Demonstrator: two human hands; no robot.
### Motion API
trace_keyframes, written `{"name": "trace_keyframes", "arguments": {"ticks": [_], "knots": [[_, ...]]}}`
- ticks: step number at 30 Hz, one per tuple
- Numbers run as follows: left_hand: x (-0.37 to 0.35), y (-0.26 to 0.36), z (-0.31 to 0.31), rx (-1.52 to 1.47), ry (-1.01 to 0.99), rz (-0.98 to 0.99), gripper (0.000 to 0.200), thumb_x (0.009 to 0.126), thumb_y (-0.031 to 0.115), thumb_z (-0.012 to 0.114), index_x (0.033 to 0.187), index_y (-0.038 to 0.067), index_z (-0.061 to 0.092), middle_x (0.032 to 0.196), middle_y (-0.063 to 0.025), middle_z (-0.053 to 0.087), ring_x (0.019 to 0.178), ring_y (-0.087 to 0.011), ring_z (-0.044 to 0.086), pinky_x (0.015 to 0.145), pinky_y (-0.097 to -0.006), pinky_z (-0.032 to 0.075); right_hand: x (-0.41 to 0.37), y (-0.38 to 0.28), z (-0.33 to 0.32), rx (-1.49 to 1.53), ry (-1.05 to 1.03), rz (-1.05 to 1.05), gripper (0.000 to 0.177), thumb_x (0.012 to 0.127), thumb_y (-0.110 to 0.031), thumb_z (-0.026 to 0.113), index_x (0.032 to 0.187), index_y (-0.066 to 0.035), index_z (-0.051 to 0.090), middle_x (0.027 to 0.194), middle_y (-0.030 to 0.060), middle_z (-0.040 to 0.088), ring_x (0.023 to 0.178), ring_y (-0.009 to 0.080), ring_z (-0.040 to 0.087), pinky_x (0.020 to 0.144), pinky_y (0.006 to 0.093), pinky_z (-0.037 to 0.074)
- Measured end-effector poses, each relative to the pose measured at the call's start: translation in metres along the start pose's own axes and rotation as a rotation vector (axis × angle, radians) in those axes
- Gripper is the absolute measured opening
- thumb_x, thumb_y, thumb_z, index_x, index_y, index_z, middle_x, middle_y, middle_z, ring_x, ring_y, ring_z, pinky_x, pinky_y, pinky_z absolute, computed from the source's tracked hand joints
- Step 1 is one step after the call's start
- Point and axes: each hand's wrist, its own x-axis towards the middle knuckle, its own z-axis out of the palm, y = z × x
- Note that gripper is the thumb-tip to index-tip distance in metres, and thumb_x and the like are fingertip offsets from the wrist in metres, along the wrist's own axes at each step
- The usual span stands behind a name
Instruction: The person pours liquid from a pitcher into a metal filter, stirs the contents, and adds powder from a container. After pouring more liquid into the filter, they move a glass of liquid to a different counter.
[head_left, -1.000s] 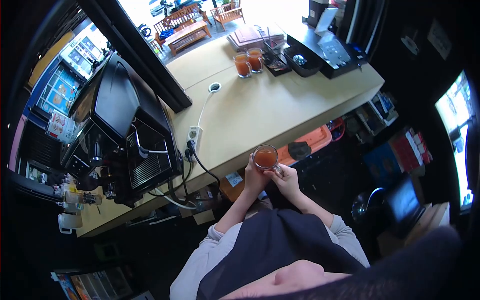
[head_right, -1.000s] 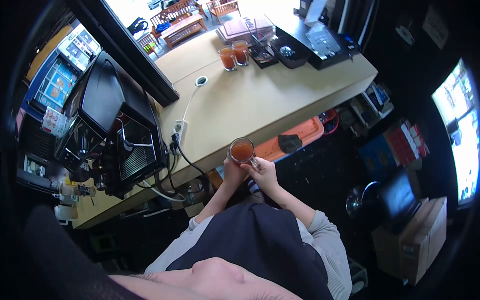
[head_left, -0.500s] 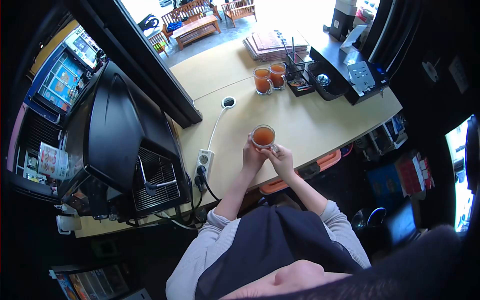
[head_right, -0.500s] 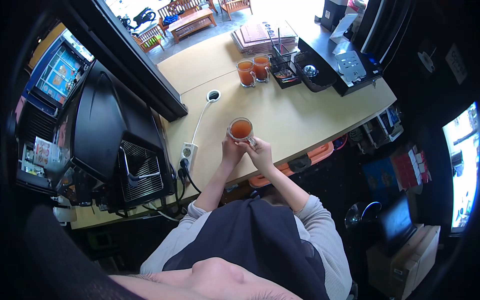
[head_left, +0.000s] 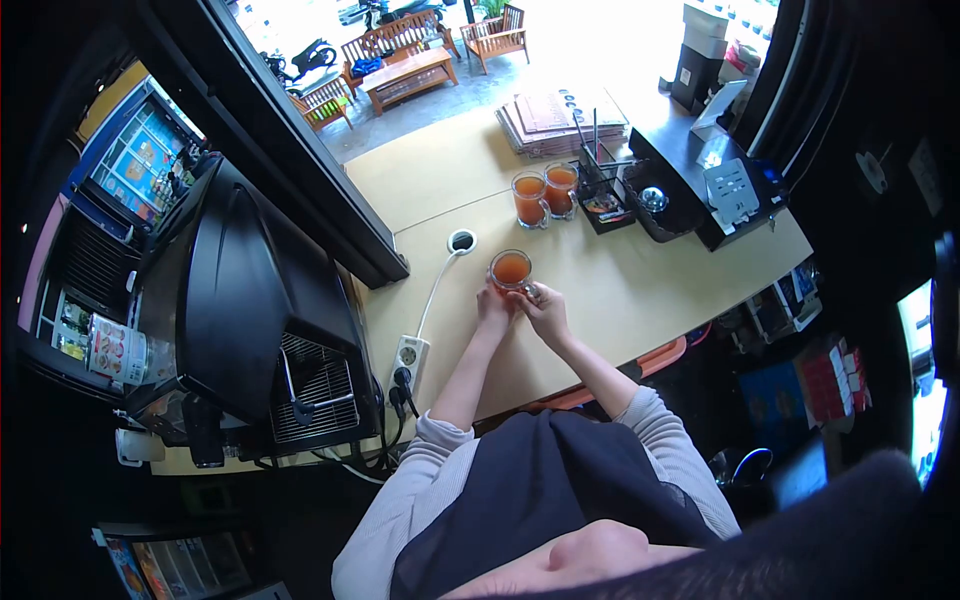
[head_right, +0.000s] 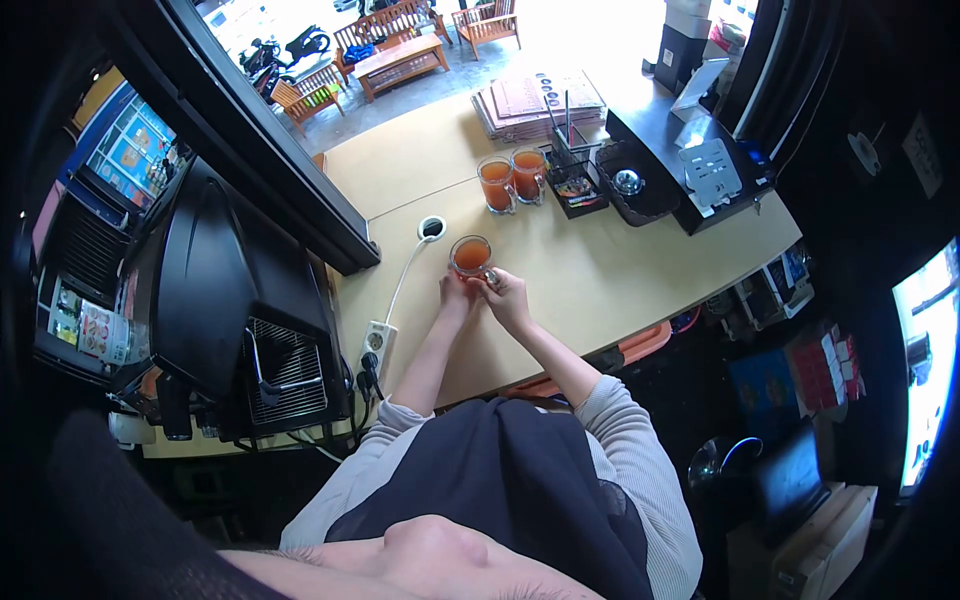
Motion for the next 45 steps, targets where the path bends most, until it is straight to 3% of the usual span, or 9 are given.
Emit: {"name": "trace_keyframes", "arguments": {"ticks": [7,9,18,20,22,26,29,32,45], "knots": [[0.025,0.002,0.002,-0.028,0.053,-0.015,0.035,0.083,0.015,0.07,0.112,0.005,0.055,0.093,-0.0136,0.072,0.086,-0.0262,0.071,0.073,-0.0365,0.057,0.031,0.022,0.004,0.042,-0.038,0.013,0.021,0.087,-0.011,0.074,0.075,-0.001,0.06,0.06,-0.0055,0.04,0.06,0.0048,0.033,0.049,0.0255,0.031],[0.036,0.006,0.0,-0.467,-0.035,-0.162,0.034,0.083,0.013,0.07,0.112,0.005,0.055,0.096,-0.014,0.072,0.086,-0.0253,0.071,0.073,-0.0367,0.058,0.041,0.018,0.006,0.095,-0.04,0.008,0.022,0.088,-0.014,0.073,0.074,-0.002,0.06,0.06,-0.0063,0.039,0.06,0.0051,0.033,0.049,0.0253,0.03],[0.085,-0.006,-0.003,0.004,0.039,-0.009,0.067,0.059,0.016,0.091,0.114,0.006,0.054,0.098,-0.0095,0.072,0.086,-0.0186,0.071,0.075,-0.0334,0.057,0.077,0.013,0.004,0.206,-0.045,-0.049,0.019,0.098,-0.011,0.05,0.09,0.002,0.061,0.079,0.0031,0.059,0.074,0.0104,0.055,0.072,0.0261,0.046],[0.102,-0.03,0.004,-0.063,0.01,-0.055,0.068,0.06,0.011,0.091,0.115,0.006,0.053,0.096,-0.0078,0.072,0.085,-0.0184,0.07,0.076,-0.0322,0.057,0.081,0.017,0.004,0.249,-0.074,0.067,0.019,0.099,-0.01,0.049,0.092,0.002,0.063,0.088,0.0073,0.062,0.085,0.0162,0.059,0.08,0.0294,0.047],[0.116,-0.05,0.009,-0.424,-0.137,-0.074,0.067,0.061,0.004,0.089,0.117,0.007,0.053,0.098,-0.0064,0.07,0.086,-0.0176,0.069,0.075,-0.0306,0.058,0.087,0.024,0.005,-0.129,0.002,-0.173,0.019,0.098,-0.013,0.052,0.098,0.001,0.065,0.092,0.0084,0.062,0.092,0.0189,0.058,0.08,0.0306,0.046],[0.131,-0.045,0.006,-0.322,-0.141,-0.105,0.069,0.063,-0.001,0.086,0.121,0.006,0.05,0.104,-0.0068,0.068,0.093,-0.0161,0.067,0.075,-0.0303,0.058,0.095,0.033,0.005,-0.282,-0.004,-0.115,0.021,0.098,-0.015,0.055,0.106,-0.001,0.068,0.097,0.0101,0.063,0.097,0.0217,0.056,0.08,0.0312,0.046],[0.147,-0.044,0.005,-0.778,-0.224,-0.412,0.075,0.063,0.002,0.088,0.125,0.004,0.046,0.118,-0.0088,0.063,0.104,-0.0169,0.063,0.083,-0.032,0.057,0.098,0.033,0.008,-0.191,0.038,-0.061,0.022,0.096,-0.015,0.059,0.111,-0.001,0.068,0.097,0.0091,0.062,0.089,0.0176,0.057,0.075,0.0293,0.046],[0.153,-0.053,0.012,-0.242,-0.157,-0.071,0.074,0.064,0.001,0.086,0.126,0.005,0.046,0.119,-0.0083,0.062,0.105,-0.018,0.062,0.086,-0.0323,0.056,0.098,0.032,0.008,0.006,0.069,0.079,0.023,0.095,-0.01,0.06,0.115,-0.001,0.066,0.1,0.0075,0.063,0.087,0.0133,0.059,0.074,0.0264,0.048],[0.15,-0.007,0.005,-0.211,-0.157,-0.128,0.052,0.068,-0.001,0.083,0.114,0.003,0.058,0.105,-0.0064,0.069,0.094,-0.0153,0.066,0.08,-0.0304,0.055,0.1,0.047,-0.003,0.136,-0.018,0.043,0.037,0.091,0.006,0.053,0.127,-0.001,0.059,0.122,0.0108,0.061,0.112,0.0192,0.061,0.095,0.0288,0.049]]}}
